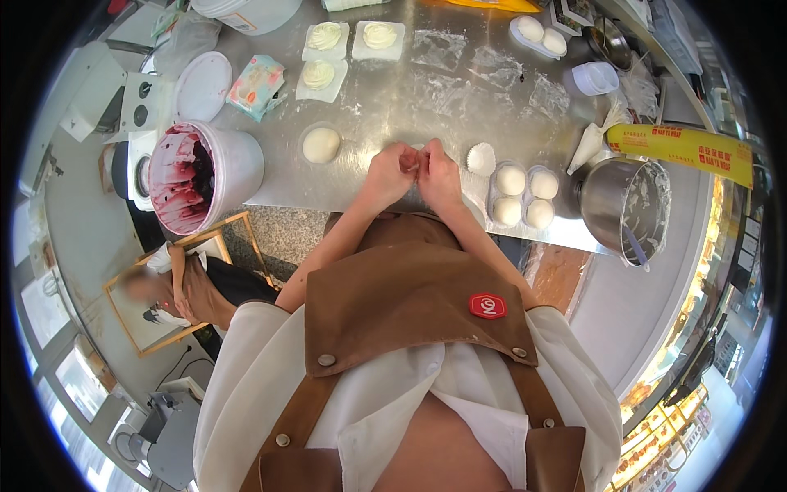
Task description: The person repeatedly picks up small dough balls, places them on square cream portions, and wraps the dough around the cream to form sealed round pastries. The finished pastries are placed into a plastic container on the counter.
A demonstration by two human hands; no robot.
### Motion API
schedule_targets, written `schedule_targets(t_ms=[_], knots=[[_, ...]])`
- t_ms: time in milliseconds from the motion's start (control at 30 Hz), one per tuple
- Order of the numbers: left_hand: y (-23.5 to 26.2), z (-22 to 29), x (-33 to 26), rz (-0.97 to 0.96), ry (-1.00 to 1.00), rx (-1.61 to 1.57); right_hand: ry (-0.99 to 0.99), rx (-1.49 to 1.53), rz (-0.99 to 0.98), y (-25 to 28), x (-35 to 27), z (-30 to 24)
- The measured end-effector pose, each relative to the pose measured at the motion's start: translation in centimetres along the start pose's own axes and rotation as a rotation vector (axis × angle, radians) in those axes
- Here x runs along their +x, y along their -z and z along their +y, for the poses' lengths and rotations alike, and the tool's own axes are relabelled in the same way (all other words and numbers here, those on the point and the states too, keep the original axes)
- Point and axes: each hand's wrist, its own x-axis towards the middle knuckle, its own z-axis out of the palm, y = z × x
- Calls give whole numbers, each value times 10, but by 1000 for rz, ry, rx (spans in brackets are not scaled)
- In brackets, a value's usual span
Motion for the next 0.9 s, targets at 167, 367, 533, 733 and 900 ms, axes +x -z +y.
schedule_targets(t_ms=[167, 367, 533, 733, 900], knots=[[4, -2, 2, -79, -6, 70, 7, 69, -24, 3, 0, -5], [8, -5, 3, -122, -23, 83, 52, -32, -108, 8, -1, -4], [9, -5, 4, -146, -36, 83, 30, -15, -138, 11, -3, -1], [7, -8, 4, -76, -85, 47, 10, 152, -100, 9, -9, 7], [7, -5, 4, -27, -98, 103, -80, 236, -41, 10, -11, 9]])
